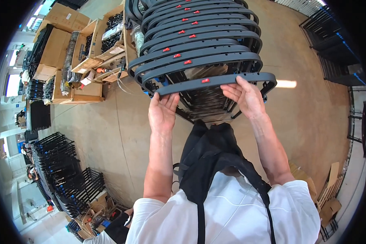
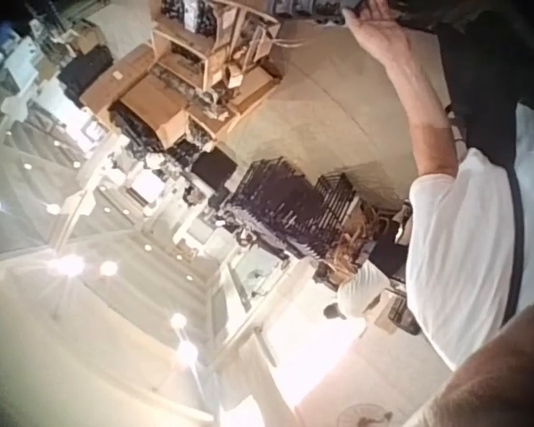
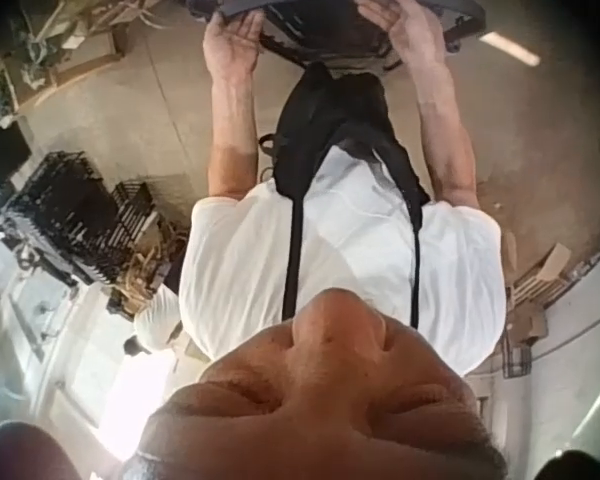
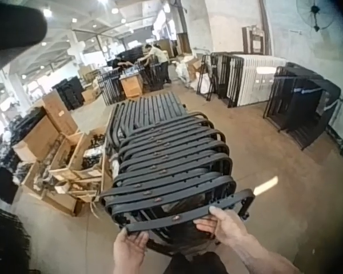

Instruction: Assembling components of metal frames by connecting bars, attaching plastic housing, and securing parts with a power screwdriver.

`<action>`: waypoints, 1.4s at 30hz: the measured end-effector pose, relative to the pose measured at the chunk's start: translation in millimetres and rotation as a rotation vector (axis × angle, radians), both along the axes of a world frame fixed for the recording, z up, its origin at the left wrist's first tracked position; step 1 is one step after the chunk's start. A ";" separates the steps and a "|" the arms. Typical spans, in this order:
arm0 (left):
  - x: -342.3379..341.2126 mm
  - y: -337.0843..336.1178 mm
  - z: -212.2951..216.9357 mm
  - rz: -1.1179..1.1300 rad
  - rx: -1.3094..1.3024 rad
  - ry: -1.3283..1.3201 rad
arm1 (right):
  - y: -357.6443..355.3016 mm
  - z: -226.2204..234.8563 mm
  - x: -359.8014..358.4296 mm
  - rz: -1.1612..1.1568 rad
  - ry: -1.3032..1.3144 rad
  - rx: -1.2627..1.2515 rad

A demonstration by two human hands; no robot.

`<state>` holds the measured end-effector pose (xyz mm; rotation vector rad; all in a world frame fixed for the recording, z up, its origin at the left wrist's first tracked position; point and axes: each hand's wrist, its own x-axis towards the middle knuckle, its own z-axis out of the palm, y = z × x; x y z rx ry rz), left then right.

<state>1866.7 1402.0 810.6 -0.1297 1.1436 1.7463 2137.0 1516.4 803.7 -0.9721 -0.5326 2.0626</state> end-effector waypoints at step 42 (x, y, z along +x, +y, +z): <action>-162.2 45.7 -101.1 0.021 -0.176 0.866 | 5.1 4.2 -36.0 -0.223 0.079 -0.040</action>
